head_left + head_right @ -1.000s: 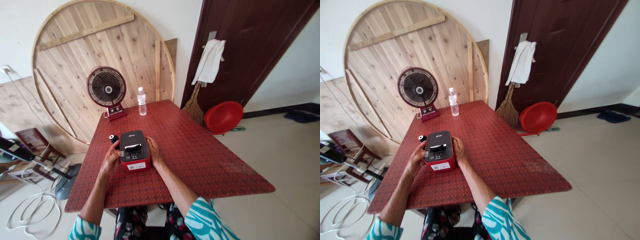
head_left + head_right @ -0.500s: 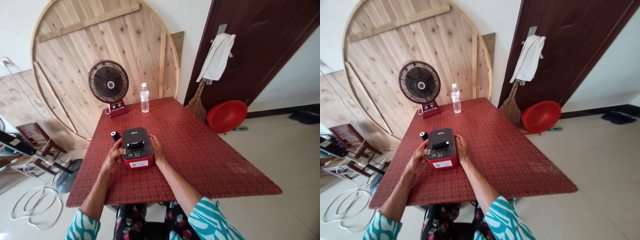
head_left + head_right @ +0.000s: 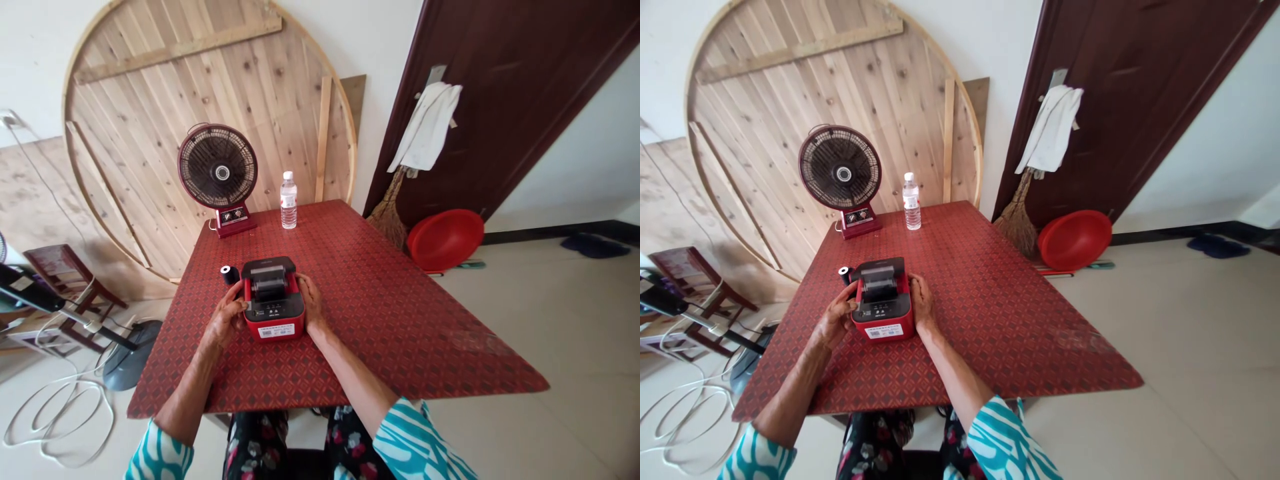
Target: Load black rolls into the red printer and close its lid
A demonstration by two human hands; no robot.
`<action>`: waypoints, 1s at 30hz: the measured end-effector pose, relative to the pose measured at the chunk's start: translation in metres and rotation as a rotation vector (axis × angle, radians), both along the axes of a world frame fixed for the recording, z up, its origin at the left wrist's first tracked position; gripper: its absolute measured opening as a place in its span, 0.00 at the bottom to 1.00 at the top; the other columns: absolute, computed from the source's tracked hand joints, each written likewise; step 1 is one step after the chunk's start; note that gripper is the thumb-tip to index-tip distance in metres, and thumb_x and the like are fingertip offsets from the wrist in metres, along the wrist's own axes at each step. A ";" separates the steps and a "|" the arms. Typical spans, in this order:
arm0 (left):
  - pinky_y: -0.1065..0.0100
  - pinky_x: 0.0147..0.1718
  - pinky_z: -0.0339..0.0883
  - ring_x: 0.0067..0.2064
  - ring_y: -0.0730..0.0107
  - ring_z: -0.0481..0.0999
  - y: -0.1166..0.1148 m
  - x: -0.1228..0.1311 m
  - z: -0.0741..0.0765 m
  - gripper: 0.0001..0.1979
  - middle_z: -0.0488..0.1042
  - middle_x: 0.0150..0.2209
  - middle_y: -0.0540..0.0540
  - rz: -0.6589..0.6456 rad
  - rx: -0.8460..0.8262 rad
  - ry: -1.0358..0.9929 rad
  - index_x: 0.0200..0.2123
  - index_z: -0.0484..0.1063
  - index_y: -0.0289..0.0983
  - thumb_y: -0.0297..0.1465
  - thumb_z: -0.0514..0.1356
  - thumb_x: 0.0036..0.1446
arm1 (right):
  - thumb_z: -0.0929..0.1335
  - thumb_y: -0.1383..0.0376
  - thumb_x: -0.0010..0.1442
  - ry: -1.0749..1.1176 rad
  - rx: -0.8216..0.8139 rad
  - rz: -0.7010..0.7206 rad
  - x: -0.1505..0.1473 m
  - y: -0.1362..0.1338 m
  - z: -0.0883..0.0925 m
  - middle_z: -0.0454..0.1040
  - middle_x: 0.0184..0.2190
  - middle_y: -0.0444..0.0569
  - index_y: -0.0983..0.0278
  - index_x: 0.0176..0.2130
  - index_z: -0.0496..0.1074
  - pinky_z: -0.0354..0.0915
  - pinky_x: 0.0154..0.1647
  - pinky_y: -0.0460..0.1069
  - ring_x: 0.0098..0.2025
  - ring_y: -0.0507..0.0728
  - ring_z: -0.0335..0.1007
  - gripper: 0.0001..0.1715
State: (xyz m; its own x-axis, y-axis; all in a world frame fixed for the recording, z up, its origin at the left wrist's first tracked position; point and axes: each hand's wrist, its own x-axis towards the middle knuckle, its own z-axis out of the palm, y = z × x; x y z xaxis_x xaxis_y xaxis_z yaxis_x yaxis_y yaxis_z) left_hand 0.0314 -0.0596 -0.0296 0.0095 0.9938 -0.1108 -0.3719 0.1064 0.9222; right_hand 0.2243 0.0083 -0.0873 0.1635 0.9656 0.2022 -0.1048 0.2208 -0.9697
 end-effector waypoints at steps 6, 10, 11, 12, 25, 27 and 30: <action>0.77 0.14 0.48 0.16 0.82 0.58 -0.002 0.001 -0.001 0.40 0.63 0.19 0.59 0.031 0.007 0.024 0.60 0.61 0.33 0.30 0.66 0.41 | 0.61 0.50 0.58 0.009 0.013 0.004 0.000 0.001 -0.002 0.77 0.46 0.51 0.60 0.44 0.74 0.62 0.55 0.57 0.50 0.61 0.71 0.24; 0.78 0.15 0.49 0.17 0.83 0.57 -0.003 0.003 0.000 0.40 0.64 0.20 0.59 0.057 0.027 -0.004 0.60 0.61 0.33 0.30 0.66 0.42 | 0.61 0.50 0.58 0.006 0.014 0.007 0.000 0.003 -0.004 0.77 0.46 0.50 0.60 0.44 0.74 0.63 0.54 0.56 0.50 0.61 0.70 0.23; 0.78 0.15 0.48 0.17 0.83 0.57 -0.004 0.003 0.001 0.40 0.64 0.20 0.59 0.058 0.031 -0.008 0.60 0.61 0.33 0.30 0.66 0.41 | 0.61 0.50 0.59 0.008 0.012 0.010 0.000 0.003 -0.004 0.77 0.46 0.50 0.59 0.44 0.74 0.63 0.54 0.56 0.50 0.60 0.70 0.23; 0.78 0.15 0.48 0.17 0.83 0.57 -0.003 0.003 0.001 0.41 0.64 0.20 0.58 0.059 0.033 -0.009 0.61 0.61 0.33 0.30 0.66 0.41 | 0.61 0.50 0.59 0.009 0.010 0.012 0.000 0.004 -0.005 0.77 0.46 0.50 0.59 0.44 0.74 0.63 0.54 0.56 0.50 0.60 0.70 0.23; 0.76 0.19 0.52 0.18 0.80 0.59 0.002 -0.002 0.026 0.28 0.64 0.16 0.57 0.096 0.197 0.303 0.52 0.72 0.34 0.39 0.67 0.47 | 0.60 0.54 0.59 -0.017 0.079 0.006 -0.001 0.002 0.004 0.78 0.44 0.50 0.60 0.42 0.75 0.63 0.54 0.56 0.49 0.59 0.71 0.21; 0.74 0.22 0.57 0.21 0.77 0.63 0.011 0.000 0.042 0.21 0.68 0.18 0.53 0.115 0.288 0.491 0.44 0.77 0.35 0.39 0.67 0.48 | 0.60 0.54 0.59 -0.023 0.082 0.007 -0.001 0.002 0.004 0.77 0.45 0.50 0.60 0.43 0.74 0.62 0.55 0.56 0.50 0.59 0.70 0.21; 0.71 0.30 0.63 0.30 0.70 0.72 0.028 0.007 0.064 0.12 0.77 0.28 0.47 0.013 0.431 0.770 0.35 0.81 0.38 0.37 0.67 0.47 | 0.60 0.54 0.59 -0.004 0.057 -0.057 0.001 0.005 0.006 0.75 0.49 0.52 0.61 0.48 0.71 0.61 0.57 0.56 0.53 0.59 0.69 0.23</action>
State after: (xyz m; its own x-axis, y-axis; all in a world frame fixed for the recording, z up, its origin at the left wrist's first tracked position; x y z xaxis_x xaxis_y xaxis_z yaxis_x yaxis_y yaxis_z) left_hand 0.0382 -0.0319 0.0340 0.0750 0.9501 0.3027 0.3711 -0.3083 0.8759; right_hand 0.2256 0.0133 -0.0815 0.2171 0.9417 0.2571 -0.0862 0.2809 -0.9559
